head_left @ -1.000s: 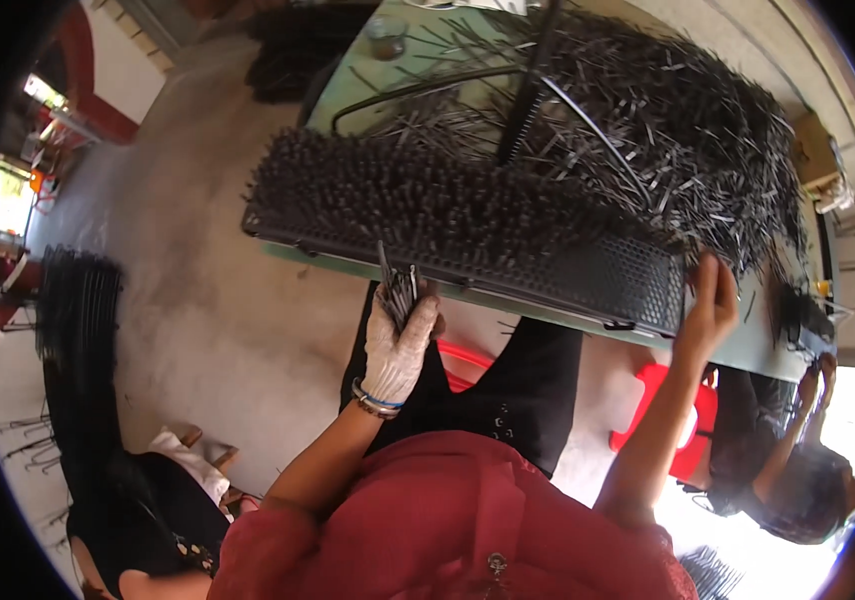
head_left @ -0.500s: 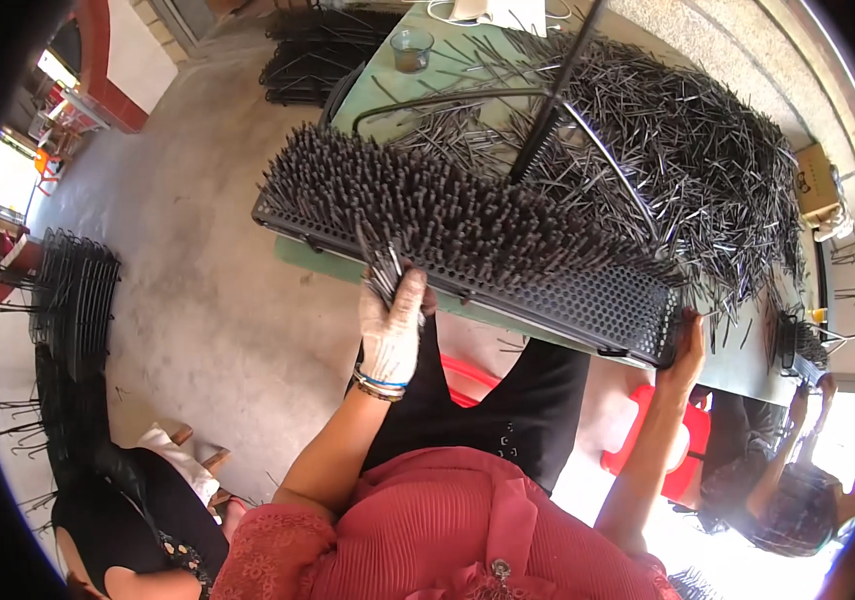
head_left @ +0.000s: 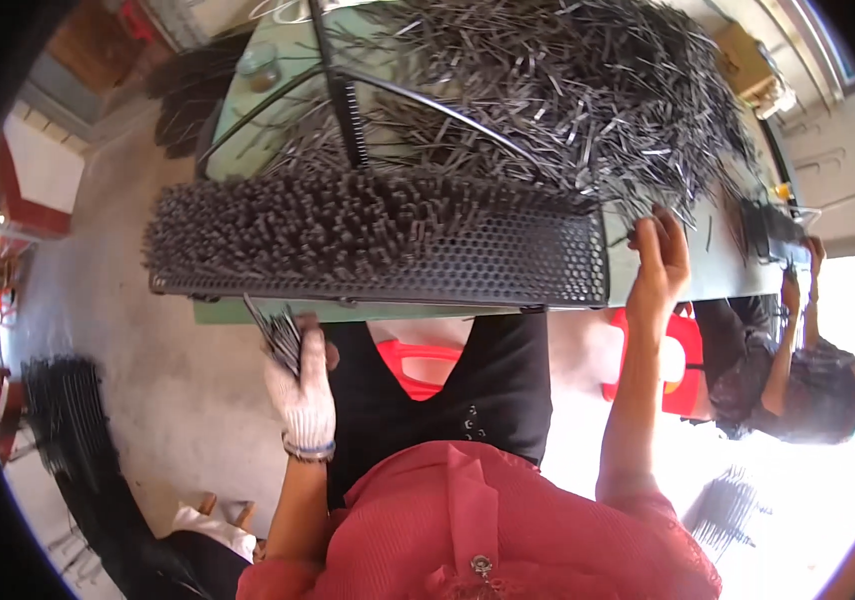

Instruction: The person is manually inserting handfuls of metal bristles into the holes of a large industrial brush head.

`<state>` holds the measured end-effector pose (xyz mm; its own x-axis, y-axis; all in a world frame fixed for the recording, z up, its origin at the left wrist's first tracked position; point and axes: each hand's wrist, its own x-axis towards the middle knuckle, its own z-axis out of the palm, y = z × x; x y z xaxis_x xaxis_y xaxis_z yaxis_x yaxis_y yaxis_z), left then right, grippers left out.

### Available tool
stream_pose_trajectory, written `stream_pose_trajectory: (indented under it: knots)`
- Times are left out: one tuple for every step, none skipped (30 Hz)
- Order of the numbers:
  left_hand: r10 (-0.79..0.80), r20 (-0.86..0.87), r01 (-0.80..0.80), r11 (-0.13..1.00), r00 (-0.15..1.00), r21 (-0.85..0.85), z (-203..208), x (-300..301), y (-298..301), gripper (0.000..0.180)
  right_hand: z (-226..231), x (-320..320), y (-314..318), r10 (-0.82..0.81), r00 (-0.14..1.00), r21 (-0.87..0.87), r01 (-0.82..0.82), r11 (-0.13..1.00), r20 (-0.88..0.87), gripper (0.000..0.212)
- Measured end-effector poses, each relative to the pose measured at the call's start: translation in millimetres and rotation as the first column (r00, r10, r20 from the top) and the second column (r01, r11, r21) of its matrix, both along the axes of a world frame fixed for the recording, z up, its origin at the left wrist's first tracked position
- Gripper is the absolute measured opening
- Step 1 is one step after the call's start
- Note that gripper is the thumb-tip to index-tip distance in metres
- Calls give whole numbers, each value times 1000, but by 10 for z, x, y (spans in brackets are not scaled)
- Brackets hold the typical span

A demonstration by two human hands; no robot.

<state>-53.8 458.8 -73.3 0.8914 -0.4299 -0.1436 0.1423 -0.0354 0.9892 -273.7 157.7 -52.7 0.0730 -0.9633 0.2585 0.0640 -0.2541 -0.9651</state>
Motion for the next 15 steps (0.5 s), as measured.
stream_pose_trajectory:
  knots:
    - [-25, -19, 25, 1000, 1000, -12, 28, -90, -10, 15, 90, 97, 65, 27, 999, -63, -30, 998, -42, 41]
    - [-163, -32, 165, 984, 986, 65, 33, -139, -6, 17, 114, 167, 86, 74, 993, -128, -85, 988, -88, 54]
    - [-181, -101, 170, 980, 978, -107, 71, -267, -145, 22, 222, 265, 159, 160, 983, -124, -171, 977, -94, 63]
    - [-338, -153, 329, 941, 928, -84, 130, -308, -212, 28, 197, 327, 181, 179, 974, -146, -199, 969, -140, 68]
    - [-454, -236, 440, 891, 859, -111, 122, -332, -301, 31, 185, 419, 205, 177, 972, -172, -202, 964, -152, 65]
    - [-511, -317, 497, 858, 799, -130, 258, -404, -427, 32, 170, 480, 180, 185, 949, -213, -243, 946, -256, 61]
    - [-593, -397, 579, 797, 700, -170, 361, -450, -546, 33, 170, 532, 158, 183, 915, -252, -284, 925, -360, 57]
    - [-648, -407, 557, 762, 644, -330, 412, -525, -658, 32, 199, 608, 179, 170, 916, -273, -280, 920, -365, 48]
    - [-719, -419, 634, 691, 554, -347, 470, -531, -763, 32, 192, 665, 169, 149, 918, -313, -273, 910, -368, 47]
    - [-729, -361, 656, 683, 582, -322, 450, -620, -818, 31, 179, 708, 153, 128, 920, -353, -266, 897, -370, 46]
    - [-756, -300, 657, 655, 582, -373, 340, -723, -828, 32, 164, 727, 141, 113, 912, -363, -267, 893, -395, 46]
    - [-781, -312, 684, 625, 542, -375, 335, -780, -844, 31, 146, 738, 132, 111, 907, -379, -277, 883, -406, 45]
    - [-803, -337, 701, 594, 491, -395, 289, -771, -883, 33, 126, 742, 116, 109, 902, -394, -288, 873, -418, 44]
    - [-823, -361, 715, 562, 438, -415, 204, -759, -924, 35, 78, 734, 85, 67, 887, -425, -284, 860, -457, 42]
    - [-819, -364, 752, 561, 444, -346, 70, -749, -923, 36, 53, 737, 72, 67, 887, -424, -284, 860, -458, 42]
